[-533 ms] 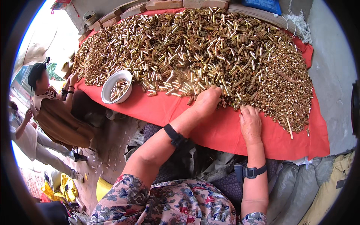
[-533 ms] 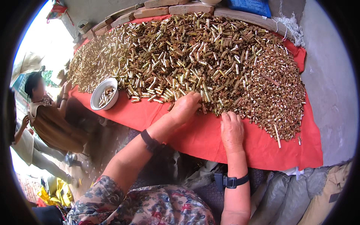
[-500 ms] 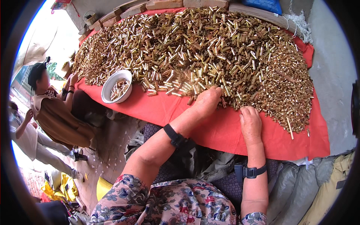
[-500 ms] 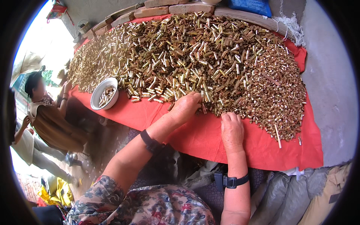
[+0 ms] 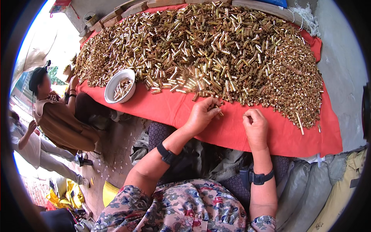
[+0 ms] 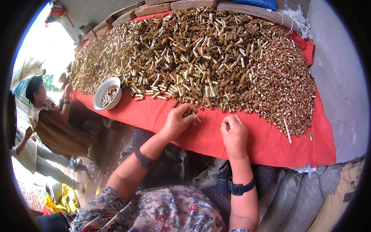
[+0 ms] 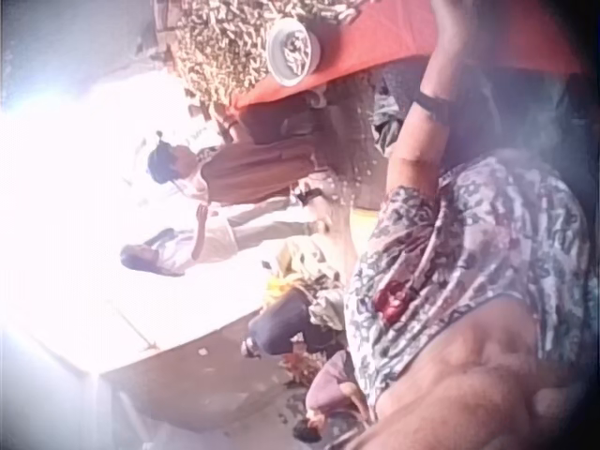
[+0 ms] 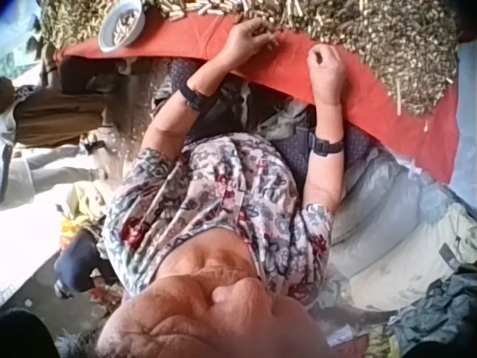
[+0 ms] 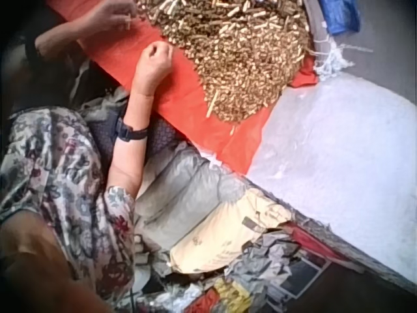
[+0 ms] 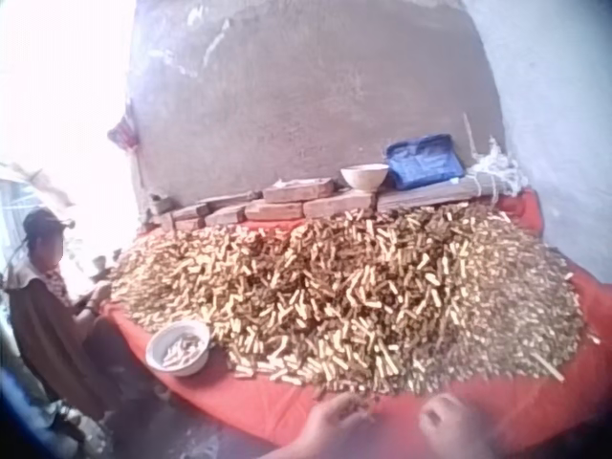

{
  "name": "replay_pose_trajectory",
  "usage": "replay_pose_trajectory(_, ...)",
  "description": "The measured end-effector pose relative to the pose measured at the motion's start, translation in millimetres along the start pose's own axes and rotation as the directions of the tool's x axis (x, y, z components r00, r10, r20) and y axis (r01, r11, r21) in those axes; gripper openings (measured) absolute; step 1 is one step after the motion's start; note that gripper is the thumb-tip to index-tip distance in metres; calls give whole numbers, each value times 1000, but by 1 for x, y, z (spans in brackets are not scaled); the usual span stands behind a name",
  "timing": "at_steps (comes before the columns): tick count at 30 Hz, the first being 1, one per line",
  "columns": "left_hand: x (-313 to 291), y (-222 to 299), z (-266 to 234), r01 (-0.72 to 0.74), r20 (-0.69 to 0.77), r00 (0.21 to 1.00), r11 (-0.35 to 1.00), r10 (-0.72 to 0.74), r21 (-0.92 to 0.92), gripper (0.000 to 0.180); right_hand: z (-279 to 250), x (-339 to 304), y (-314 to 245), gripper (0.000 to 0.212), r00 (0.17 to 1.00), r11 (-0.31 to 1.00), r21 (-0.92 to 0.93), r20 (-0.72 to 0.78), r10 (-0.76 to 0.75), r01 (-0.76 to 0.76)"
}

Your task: Manually sorting and checking small brass mechanical components on a table.

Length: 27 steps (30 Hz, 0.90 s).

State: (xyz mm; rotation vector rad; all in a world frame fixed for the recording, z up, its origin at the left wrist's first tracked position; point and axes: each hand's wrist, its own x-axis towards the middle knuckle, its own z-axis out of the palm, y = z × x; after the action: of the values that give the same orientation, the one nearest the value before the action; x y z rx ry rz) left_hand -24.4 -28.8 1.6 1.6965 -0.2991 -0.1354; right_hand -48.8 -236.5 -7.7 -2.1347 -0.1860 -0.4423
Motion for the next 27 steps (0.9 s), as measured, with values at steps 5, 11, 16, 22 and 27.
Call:
replay_pose_trajectory(5, -19, 3, 2, 142, 8, 987, 865, -158, -481, 6, 14, -16, -29, 7, 953, 599, 741, 234, 193, -304)
replay_pose_trajectory(11, -29, 7, 5, 160, 45, 985, 787, -166, -596, 6, 22, -23, -37, 8, 948, 416, 855, 247, 203, -311)
replay_pose_trajectory(16, -32, 7, 9, 180, 50, 980, 756, -192, -630, 6, 25, -26, -35, 8, 951, 357, 886, 236, 200, -295)
replay_pose_trajectory(22, -33, 6, 13, 154, 41, 985, 759, -165, -633, 10, 29, -31, -38, 6, 979, 521, 833, 108, 175, -185)
replay_pose_trajectory(27, -31, 3, 18, 111, 6, 991, 784, -135, -610, 10, 30, -30, -32, 5, 995, 594, 799, 55, 84, -94)
